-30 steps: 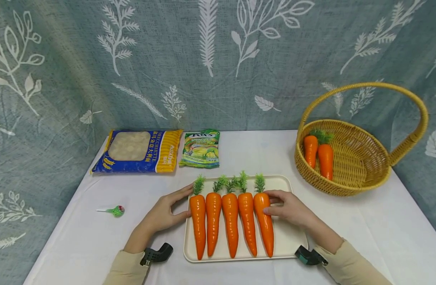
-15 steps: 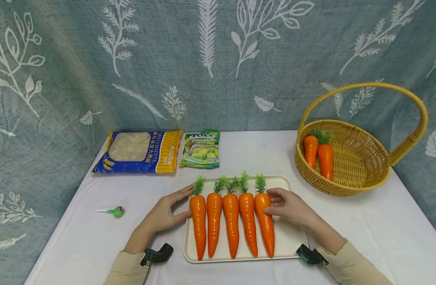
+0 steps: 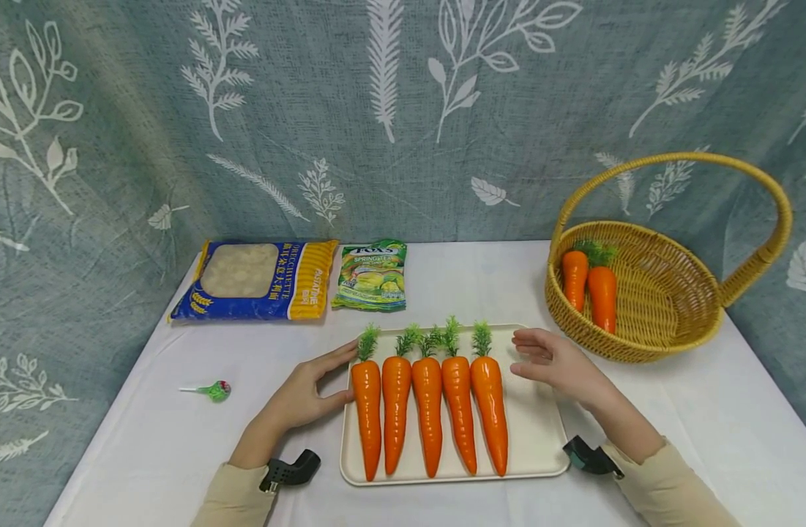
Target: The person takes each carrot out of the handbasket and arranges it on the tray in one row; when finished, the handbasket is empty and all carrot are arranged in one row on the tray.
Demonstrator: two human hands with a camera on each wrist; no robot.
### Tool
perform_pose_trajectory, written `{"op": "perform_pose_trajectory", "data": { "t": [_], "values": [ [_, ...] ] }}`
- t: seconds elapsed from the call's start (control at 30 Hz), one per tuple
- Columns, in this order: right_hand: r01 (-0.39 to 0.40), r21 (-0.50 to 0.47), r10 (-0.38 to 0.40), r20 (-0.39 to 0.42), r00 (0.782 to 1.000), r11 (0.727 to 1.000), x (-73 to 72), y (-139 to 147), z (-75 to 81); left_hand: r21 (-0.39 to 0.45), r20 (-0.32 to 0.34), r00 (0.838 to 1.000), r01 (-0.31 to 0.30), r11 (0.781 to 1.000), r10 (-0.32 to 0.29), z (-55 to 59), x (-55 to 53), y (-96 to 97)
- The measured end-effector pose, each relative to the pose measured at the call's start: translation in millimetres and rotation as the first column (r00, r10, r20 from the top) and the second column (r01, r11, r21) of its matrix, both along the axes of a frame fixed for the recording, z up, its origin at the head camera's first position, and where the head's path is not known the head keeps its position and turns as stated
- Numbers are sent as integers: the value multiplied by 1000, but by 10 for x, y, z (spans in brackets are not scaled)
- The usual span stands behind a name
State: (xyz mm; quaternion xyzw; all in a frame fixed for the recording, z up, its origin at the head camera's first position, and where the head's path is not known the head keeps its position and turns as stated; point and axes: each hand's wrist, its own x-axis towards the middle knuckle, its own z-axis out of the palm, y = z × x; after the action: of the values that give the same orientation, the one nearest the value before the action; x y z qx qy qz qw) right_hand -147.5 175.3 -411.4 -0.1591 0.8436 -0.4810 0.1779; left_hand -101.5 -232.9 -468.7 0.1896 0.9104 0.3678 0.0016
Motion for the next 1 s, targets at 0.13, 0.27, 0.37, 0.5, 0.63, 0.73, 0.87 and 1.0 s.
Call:
{"op": "perform_pose_trajectory", "data": {
  "t": [0.13,0.27,0.37,0.5,0.63,0.73,0.87,1.0],
  "values": [
    [38,-22,-39,-30,999,999,-22,108,105,9,-12,1000,3,1000,-2,6,10,-3],
    [76,-32,-77,-44,996,997,-47,218,213,10,-27,1000,8,1000,-7,7,20,-8],
    [98,-38,-100,-38,994,994,-62,303,289,6,-27,1000,6,1000,-6,5,23,-12],
    [125,-66,-129,-59,990,990,-75,425,369,6,-27,1000,11,1000,-10,1,23,-14],
    [170,-109,-182,-103,978,979,-100,541,423,4,-23,1000,17,1000,-17,-4,17,-11],
    [196,-126,-211,-113,971,972,-138,634,460,0,-16,1000,17,1000,-17,3,10,-8],
    [228,-114,-242,-130,962,967,-223,755,536,-1,-12,1000,18,1000,-18,19,8,-4],
    [267,-81,-277,-150,949,960,-347,863,657,4,-9,1000,21,1000,-21,17,9,-3]
  ]
}}
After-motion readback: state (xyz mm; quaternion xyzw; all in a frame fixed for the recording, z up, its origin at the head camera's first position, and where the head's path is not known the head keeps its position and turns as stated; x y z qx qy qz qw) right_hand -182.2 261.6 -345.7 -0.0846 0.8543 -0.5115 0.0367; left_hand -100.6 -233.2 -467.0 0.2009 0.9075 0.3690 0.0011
